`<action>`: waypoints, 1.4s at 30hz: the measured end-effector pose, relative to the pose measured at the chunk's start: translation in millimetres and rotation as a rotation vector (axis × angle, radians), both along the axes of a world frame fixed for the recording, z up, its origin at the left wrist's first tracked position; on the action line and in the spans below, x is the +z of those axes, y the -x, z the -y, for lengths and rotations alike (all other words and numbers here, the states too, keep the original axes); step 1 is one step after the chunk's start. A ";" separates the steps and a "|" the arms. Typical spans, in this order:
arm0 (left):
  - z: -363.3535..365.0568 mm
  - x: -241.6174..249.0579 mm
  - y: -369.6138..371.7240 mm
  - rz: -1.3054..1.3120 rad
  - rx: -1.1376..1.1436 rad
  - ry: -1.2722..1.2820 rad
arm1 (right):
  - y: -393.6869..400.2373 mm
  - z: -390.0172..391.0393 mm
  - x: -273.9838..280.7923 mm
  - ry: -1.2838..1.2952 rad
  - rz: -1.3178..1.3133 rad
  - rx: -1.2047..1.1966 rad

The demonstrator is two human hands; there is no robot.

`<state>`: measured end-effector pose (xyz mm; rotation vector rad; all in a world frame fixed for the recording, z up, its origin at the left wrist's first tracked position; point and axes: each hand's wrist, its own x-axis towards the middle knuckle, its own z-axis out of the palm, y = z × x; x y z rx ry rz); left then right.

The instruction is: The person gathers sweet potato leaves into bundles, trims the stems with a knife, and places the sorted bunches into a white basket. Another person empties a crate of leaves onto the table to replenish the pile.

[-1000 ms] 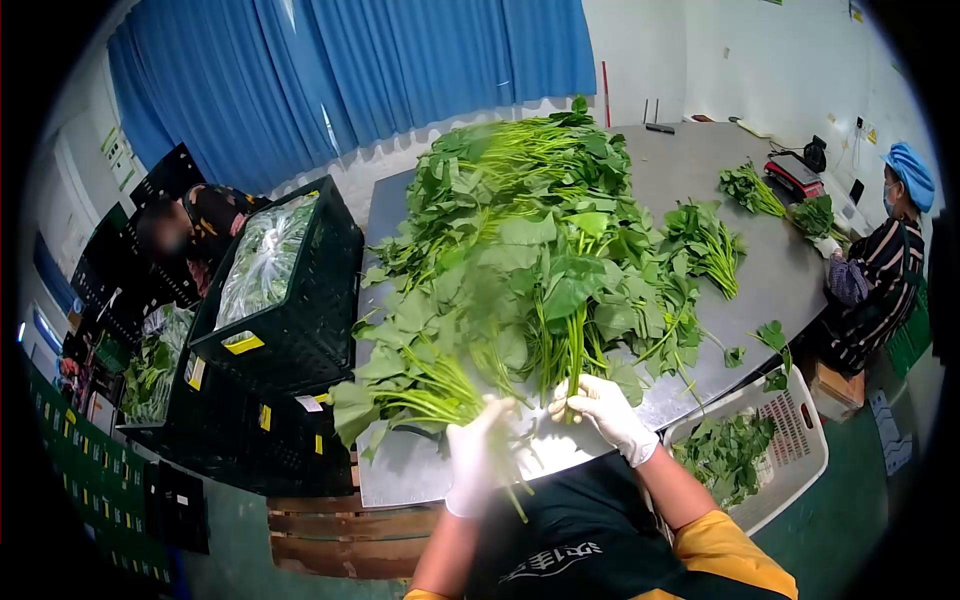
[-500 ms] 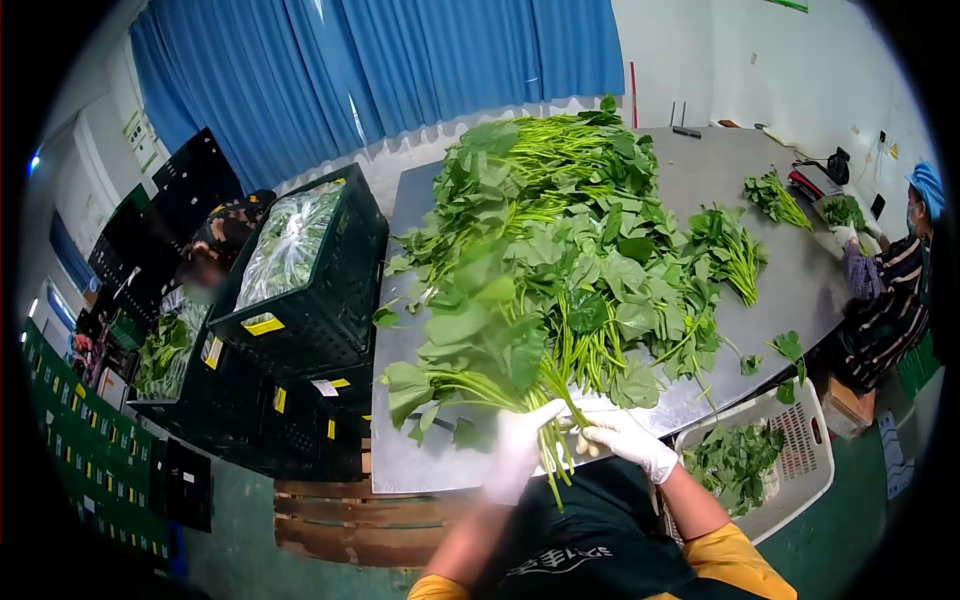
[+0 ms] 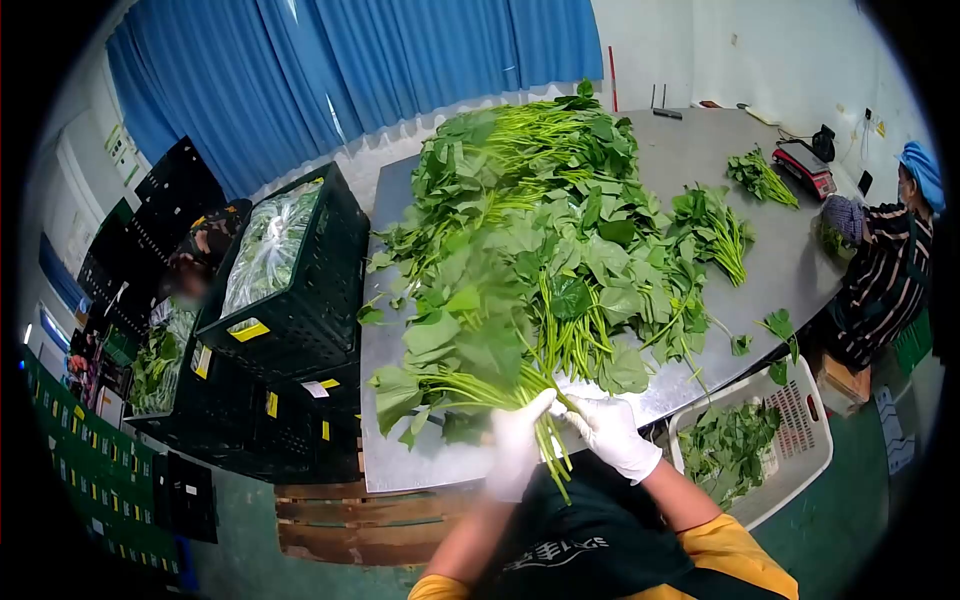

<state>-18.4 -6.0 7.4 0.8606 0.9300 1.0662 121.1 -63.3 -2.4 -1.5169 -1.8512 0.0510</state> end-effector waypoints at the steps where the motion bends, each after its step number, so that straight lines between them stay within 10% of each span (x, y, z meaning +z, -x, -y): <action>1: 0.4 -0.8 -0.2 -0.002 -0.003 0.002 | 1.5 1.8 -3.2 0.002 -0.002 -0.003; 3: 0.1 -1.3 -1.8 0.068 -0.058 0.028 | 6.0 5.7 -4.6 0.206 -0.882 -0.015; 10: 2.9 16.7 -2.8 0.090 -0.005 0.122 | -12.0 22.1 -3.0 0.200 -1.442 0.013; 14: -16.0 19.0 27.8 0.186 0.079 -0.022 | -93.8 48.1 -42.1 -0.507 -2.252 0.251; 17: -18.8 23.5 40.8 0.024 -0.044 -0.152 | -126.2 58.8 -11.8 -0.643 -2.056 0.562; 19: -13.9 14.3 26.5 0.180 -0.068 -0.016 | -100.7 43.4 0.1 -0.325 -1.996 0.442; 21: -10.6 -10.5 16.5 0.220 -0.175 0.135 | -70.1 31.3 17.5 0.371 -1.349 -0.001; 23: 1.7 6.9 9.3 0.164 -0.203 0.129 | -25.9 19.8 55.4 0.540 -1.072 0.025; 31: 9.9 23.2 19.5 0.117 -0.159 0.115 | -6.5 8.2 13.4 0.443 -1.071 0.021; 37: -17.2 35.4 68.6 0.205 0.262 -0.079 | -94.0 15.7 2.7 -0.542 -1.781 -0.166; 42: -23.3 23.6 72.0 0.451 0.112 -0.052 | -53.6 -18.7 -9.7 0.214 -1.027 -0.251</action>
